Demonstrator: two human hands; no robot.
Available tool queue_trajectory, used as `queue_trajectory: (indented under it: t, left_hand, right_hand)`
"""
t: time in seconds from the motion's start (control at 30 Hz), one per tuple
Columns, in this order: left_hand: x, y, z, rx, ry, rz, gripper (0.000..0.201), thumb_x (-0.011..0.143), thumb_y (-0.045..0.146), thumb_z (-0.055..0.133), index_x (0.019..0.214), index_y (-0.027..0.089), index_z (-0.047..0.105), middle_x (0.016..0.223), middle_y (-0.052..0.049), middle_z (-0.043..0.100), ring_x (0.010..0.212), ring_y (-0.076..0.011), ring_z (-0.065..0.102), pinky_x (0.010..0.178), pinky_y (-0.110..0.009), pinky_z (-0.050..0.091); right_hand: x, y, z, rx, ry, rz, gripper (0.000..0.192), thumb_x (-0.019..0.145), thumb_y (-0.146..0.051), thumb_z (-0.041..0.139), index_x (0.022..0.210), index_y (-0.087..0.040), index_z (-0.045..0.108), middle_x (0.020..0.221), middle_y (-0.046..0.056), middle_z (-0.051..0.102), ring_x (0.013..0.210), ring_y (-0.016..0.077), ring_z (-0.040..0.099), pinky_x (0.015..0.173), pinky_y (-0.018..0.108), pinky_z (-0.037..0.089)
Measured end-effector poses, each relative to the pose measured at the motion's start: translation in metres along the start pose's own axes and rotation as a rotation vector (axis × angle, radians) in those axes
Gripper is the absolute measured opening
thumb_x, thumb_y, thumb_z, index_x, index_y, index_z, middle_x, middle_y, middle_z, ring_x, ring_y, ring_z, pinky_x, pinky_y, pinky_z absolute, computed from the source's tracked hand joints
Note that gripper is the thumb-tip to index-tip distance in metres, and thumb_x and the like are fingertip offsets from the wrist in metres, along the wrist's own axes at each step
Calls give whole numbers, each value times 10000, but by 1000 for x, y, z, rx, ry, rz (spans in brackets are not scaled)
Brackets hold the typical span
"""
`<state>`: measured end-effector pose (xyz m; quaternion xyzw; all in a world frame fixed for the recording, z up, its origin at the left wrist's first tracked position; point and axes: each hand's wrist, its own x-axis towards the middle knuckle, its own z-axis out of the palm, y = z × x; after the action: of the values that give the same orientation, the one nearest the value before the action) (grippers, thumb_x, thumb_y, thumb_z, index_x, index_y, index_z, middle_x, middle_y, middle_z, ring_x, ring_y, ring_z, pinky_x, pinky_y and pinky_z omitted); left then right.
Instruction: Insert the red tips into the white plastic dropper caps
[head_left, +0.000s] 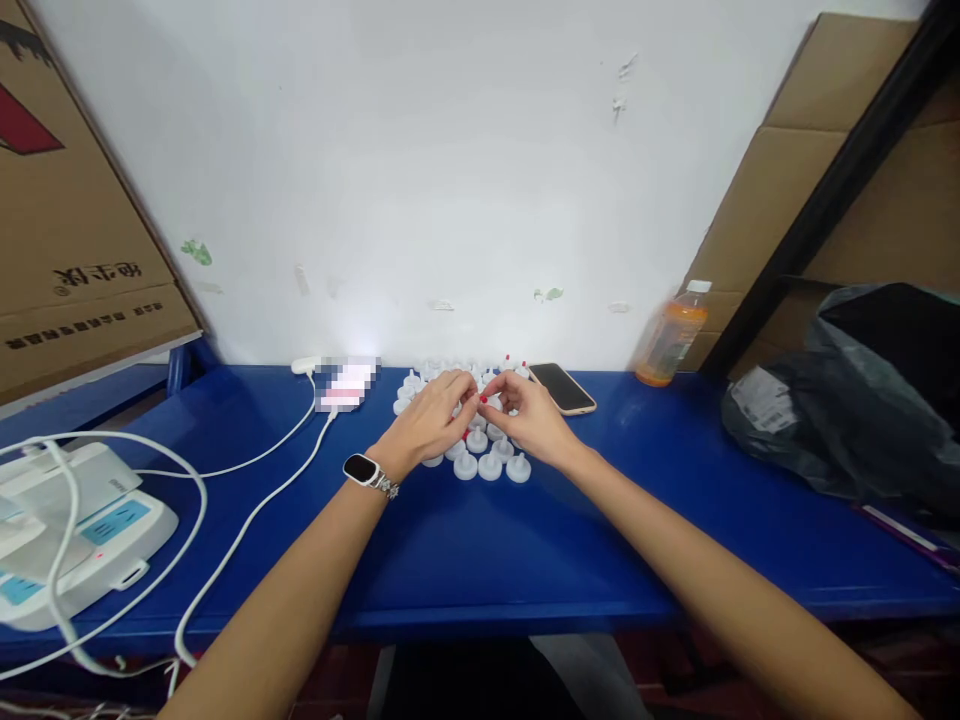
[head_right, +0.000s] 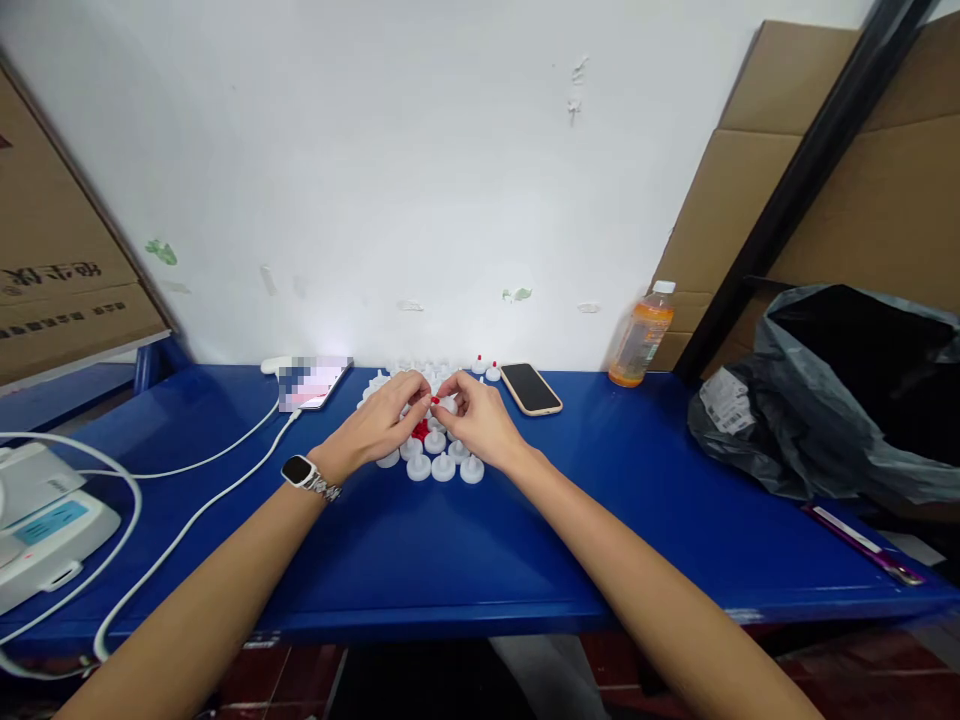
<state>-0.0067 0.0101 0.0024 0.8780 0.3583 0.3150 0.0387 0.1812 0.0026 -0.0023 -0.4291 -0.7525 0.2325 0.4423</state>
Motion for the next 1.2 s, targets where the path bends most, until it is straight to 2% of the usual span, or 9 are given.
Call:
queue_trajectory:
  t: [0.4, 0.53, 0.63, 0.7, 0.73, 0.83, 0.97, 1.07, 1.2]
  left_hand:
    - [-1, 0, 2, 67, -37, 103, 315, 1045, 329, 256, 868, 205, 485, 856, -52, 543, 817, -211, 503, 759, -348, 412]
    - [1, 3, 8, -114, 98, -14, 356, 1044, 364, 278, 765, 209, 436, 725, -9, 496, 710, -172, 488, 678, -313, 379]
    - [3, -2, 7, -294, 289, -212, 430, 1029, 458, 293, 685, 212, 368, 615, 26, 411, 577, -138, 408, 568, -294, 307]
    - [0, -11, 0, -385, 470, -369, 467, 1020, 520, 257, 680, 217, 358, 597, 36, 366, 549, -132, 364, 538, -289, 282]
    - [-2, -17, -5, -405, 475, -387, 470, 1014, 536, 262, 685, 217, 365, 603, 36, 367, 558, -132, 368, 544, -286, 289]
    - [-11, -30, -16, -294, 226, -300, 424, 1010, 501, 327, 735, 204, 452, 689, 12, 484, 671, -151, 462, 655, -292, 364]
    - [-18, -33, -13, -107, -51, -192, 286, 946, 455, 494, 871, 205, 611, 901, -43, 613, 903, -212, 540, 838, -352, 418]
    - [-19, -31, -8, -70, -124, -197, 268, 910, 461, 553, 926, 221, 671, 972, -56, 617, 964, -231, 554, 903, -386, 422]
    - [-13, -29, -6, -81, -91, -201, 290, 945, 446, 495, 981, 220, 674, 957, -56, 615, 951, -228, 557, 883, -386, 433]
  right_hand:
    - [-6, -5, 16, 52, 54, -5, 77, 784, -251, 607, 841, -204, 587, 697, -14, 603, 613, 136, 520, 616, 272, 419]
    - [-6, -17, 19, -18, 160, -130, 18, 817, -222, 572, 829, -209, 578, 810, 16, 652, 653, 144, 544, 672, 289, 441]
    - [-5, -14, 15, -114, 217, -230, 39, 834, -192, 536, 818, -208, 569, 913, 49, 657, 718, 159, 563, 721, 304, 446]
    - [-2, -7, 8, -174, 241, -183, 29, 826, -203, 550, 808, -209, 572, 844, 41, 638, 703, 169, 552, 700, 311, 433]
    - [-1, -3, 4, -181, 252, -122, 19, 821, -220, 566, 809, -211, 577, 781, 26, 620, 672, 169, 540, 678, 311, 424]
    - [3, 7, -6, -103, 270, 35, 79, 811, -287, 606, 832, -211, 599, 719, 2, 599, 662, 168, 541, 664, 305, 423]
    - [5, 14, -9, -119, 295, 17, 146, 775, -336, 652, 839, -204, 657, 932, 44, 614, 831, 186, 571, 746, 315, 441]
    - [7, 19, -8, -127, 272, 38, 162, 778, -351, 650, 822, -195, 659, 773, 10, 576, 713, 164, 540, 680, 298, 422]
    - [16, 32, -16, -23, 264, 65, 168, 786, -338, 639, 817, -173, 651, 665, -8, 607, 616, 141, 542, 616, 267, 420]
